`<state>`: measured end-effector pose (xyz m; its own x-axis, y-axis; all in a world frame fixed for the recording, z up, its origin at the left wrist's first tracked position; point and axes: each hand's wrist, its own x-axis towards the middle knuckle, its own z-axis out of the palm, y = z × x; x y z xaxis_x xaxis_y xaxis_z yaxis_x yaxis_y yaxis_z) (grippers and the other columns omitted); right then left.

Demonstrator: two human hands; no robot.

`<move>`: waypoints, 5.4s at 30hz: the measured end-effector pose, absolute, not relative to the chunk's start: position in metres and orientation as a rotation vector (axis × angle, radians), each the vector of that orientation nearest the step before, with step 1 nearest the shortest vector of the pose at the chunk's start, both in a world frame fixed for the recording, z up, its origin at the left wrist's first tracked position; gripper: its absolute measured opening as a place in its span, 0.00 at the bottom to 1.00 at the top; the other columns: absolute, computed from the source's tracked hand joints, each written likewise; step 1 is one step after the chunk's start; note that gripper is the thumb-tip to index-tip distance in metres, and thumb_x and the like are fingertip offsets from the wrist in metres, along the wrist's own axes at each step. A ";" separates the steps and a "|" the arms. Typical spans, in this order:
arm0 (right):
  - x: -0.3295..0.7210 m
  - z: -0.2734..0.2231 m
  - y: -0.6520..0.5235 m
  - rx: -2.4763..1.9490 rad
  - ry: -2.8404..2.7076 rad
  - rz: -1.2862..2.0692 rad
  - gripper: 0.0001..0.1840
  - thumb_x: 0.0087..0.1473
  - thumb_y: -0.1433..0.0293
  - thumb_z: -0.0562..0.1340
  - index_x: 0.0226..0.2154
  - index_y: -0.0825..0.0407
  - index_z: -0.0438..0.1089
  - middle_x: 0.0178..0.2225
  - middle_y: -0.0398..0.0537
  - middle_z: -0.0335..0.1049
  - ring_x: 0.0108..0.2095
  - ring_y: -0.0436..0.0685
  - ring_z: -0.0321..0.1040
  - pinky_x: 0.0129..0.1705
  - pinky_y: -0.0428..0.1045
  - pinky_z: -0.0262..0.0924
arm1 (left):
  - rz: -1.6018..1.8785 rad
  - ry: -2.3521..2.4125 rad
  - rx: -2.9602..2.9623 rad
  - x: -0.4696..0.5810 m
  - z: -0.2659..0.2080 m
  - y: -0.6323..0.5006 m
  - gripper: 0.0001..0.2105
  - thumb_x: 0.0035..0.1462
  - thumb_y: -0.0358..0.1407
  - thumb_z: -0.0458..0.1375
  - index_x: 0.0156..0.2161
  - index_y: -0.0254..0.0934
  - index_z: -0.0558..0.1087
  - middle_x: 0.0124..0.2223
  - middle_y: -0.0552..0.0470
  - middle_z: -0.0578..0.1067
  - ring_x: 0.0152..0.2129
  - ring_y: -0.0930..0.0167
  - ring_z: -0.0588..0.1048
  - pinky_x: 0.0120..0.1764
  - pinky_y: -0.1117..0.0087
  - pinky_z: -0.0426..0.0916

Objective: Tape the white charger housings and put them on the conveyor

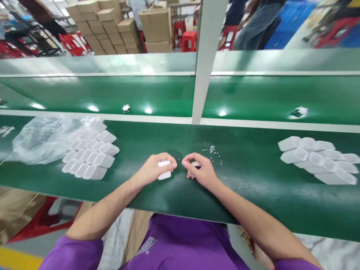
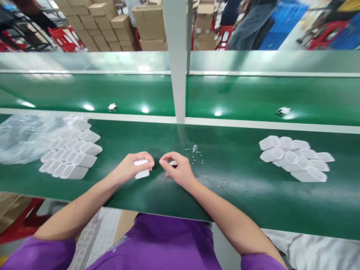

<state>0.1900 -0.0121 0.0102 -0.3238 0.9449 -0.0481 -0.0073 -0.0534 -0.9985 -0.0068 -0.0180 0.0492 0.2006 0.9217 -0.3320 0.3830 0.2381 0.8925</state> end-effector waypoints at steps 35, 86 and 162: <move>0.211 0.013 0.002 -0.942 -1.915 0.201 0.08 0.57 0.76 0.63 0.36 0.47 0.75 0.32 0.45 0.76 0.29 0.50 0.72 0.29 0.45 0.68 | 0.801 1.035 0.754 0.034 0.029 0.003 0.15 0.46 0.44 0.67 0.32 0.32 0.78 0.24 0.49 0.76 0.22 0.73 0.71 0.25 0.74 0.63; 0.211 0.025 -0.002 -0.872 -1.805 0.831 0.03 0.54 0.74 0.66 0.31 0.50 0.75 0.33 0.47 0.75 0.32 0.52 0.74 0.33 0.47 0.72 | 0.904 0.727 0.785 0.035 0.020 -0.004 0.16 0.48 0.35 0.56 0.44 0.37 0.65 0.33 0.54 0.73 0.22 0.69 0.76 0.24 0.69 0.70; 0.210 0.028 -0.013 -0.853 -1.887 0.281 0.12 0.55 0.79 0.63 0.39 0.48 0.74 0.37 0.44 0.77 0.34 0.50 0.77 0.34 0.42 0.74 | 1.277 0.597 1.809 0.039 0.014 -0.013 0.21 0.61 0.26 0.53 0.56 0.42 0.54 0.48 0.46 0.62 0.49 0.68 0.70 0.47 0.63 0.69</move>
<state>0.2102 -0.0132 0.0277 -0.2468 0.6684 0.7017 0.4347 0.7235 -0.5362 0.0389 -0.0125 0.0139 0.3722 0.7588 0.5345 -0.0764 -0.5489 0.8324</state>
